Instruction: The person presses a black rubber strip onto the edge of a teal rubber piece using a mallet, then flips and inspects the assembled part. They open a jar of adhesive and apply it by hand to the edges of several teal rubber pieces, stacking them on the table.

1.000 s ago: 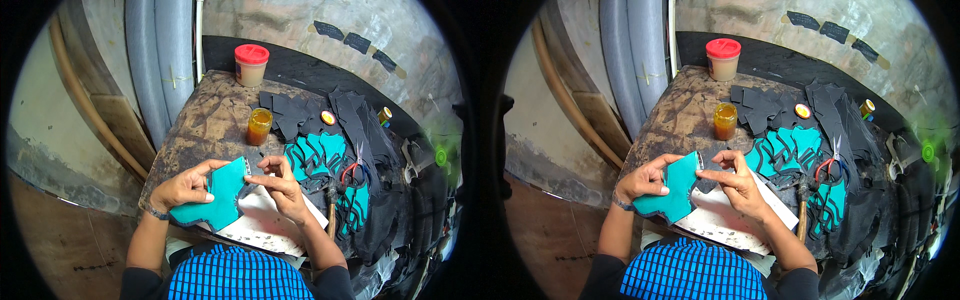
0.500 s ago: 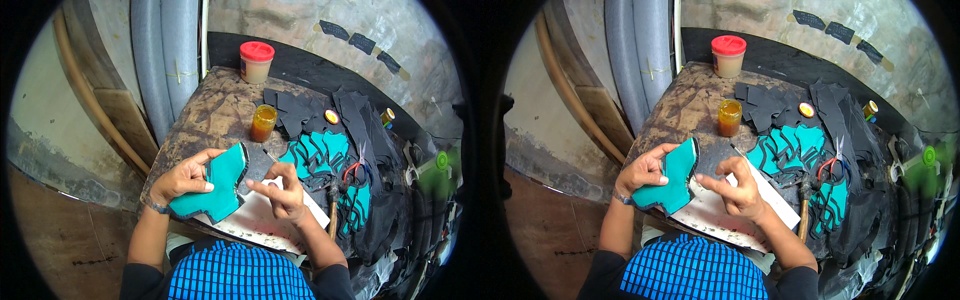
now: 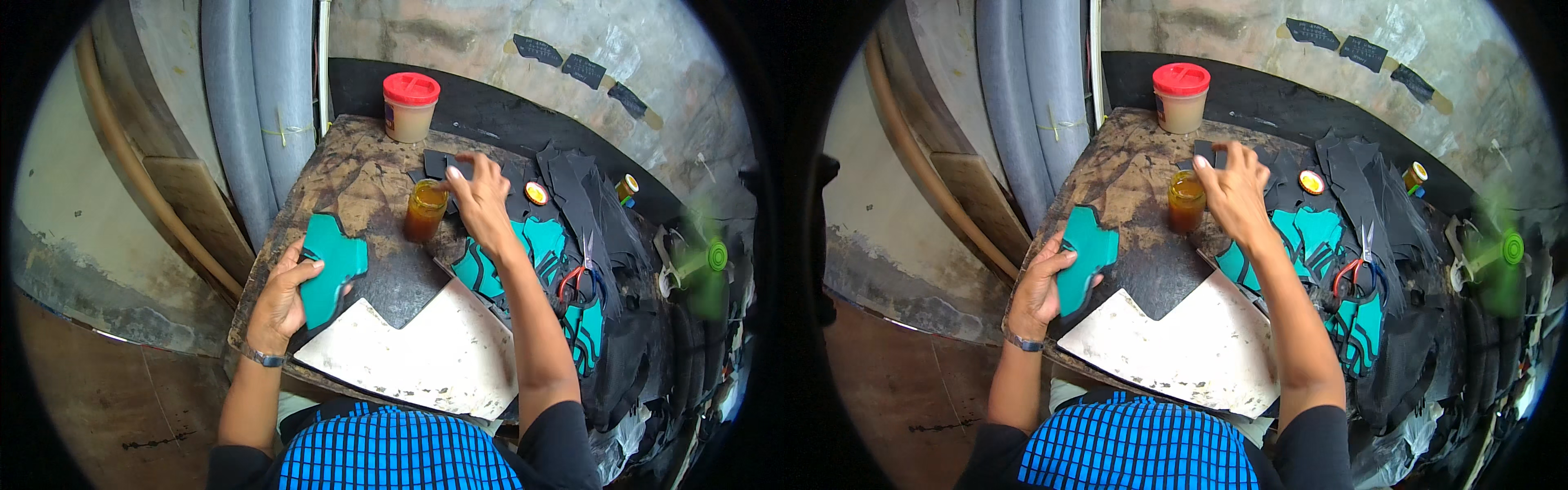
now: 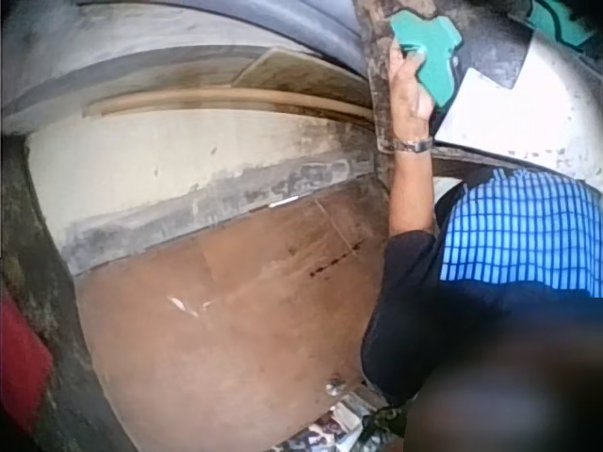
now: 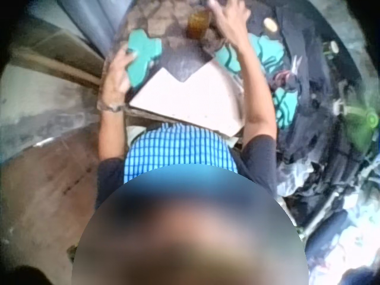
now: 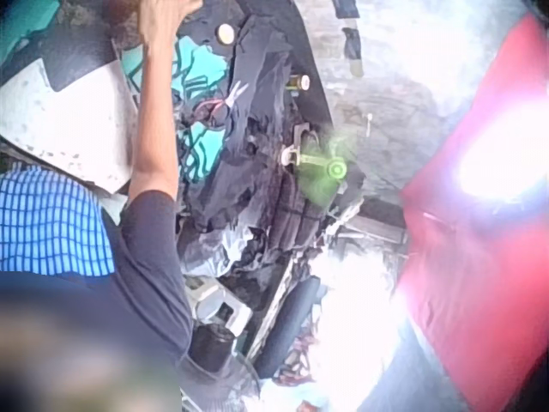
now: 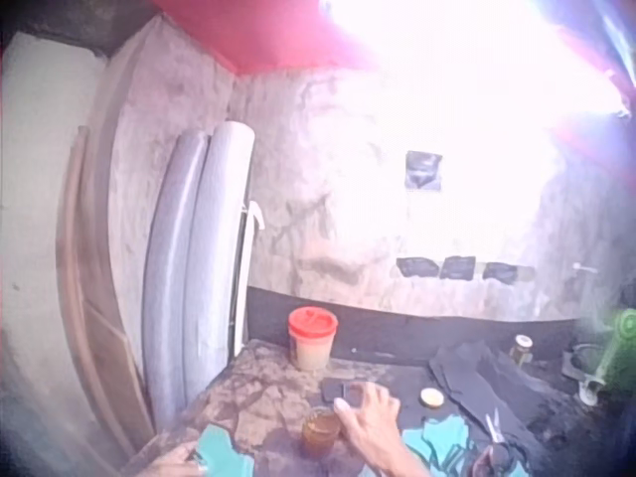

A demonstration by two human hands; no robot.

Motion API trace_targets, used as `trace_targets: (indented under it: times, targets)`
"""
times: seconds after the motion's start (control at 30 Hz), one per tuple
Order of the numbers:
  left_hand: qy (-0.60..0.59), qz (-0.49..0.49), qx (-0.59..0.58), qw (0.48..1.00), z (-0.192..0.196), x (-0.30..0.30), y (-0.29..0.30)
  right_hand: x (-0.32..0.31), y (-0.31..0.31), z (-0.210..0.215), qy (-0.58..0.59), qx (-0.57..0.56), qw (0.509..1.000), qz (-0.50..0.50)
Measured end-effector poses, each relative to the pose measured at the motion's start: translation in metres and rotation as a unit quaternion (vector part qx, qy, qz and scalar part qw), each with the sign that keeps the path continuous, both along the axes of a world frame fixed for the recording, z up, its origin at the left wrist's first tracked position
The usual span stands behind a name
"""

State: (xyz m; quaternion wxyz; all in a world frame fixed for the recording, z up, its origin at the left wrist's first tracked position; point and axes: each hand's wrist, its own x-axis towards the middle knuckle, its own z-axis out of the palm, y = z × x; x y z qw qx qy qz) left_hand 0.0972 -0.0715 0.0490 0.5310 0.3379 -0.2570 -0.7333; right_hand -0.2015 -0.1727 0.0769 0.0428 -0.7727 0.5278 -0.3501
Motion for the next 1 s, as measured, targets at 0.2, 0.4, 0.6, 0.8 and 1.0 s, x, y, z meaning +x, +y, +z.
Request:
trace_targets:
  times: [0.2,0.4,0.6,0.8,1.0]
  targets:
    - [0.031,-0.012,-0.037,0.999,-0.006,0.001,0.009,0.015,-0.012,0.005,0.036,-0.023,0.999,-0.018]
    - [-0.026,0.002,-0.088,0.996,0.002,-0.006,0.019,0.012,0.045,-0.010,0.169,-0.098,0.980,-0.043]
    - [-0.067,0.016,-0.101,0.993,0.013,-0.016,0.022,0.032,0.106,-0.022,-0.178,0.122,0.954,0.209]
    - [-0.062,0.031,-0.129,0.989,0.019,-0.024,0.024,0.049,0.116,-0.036,-0.208,0.159,0.933,0.245]
    - [-0.046,0.043,-0.120,0.991,0.021,-0.026,0.023,0.049,0.112,-0.038,-0.143,0.104,0.953,0.248]
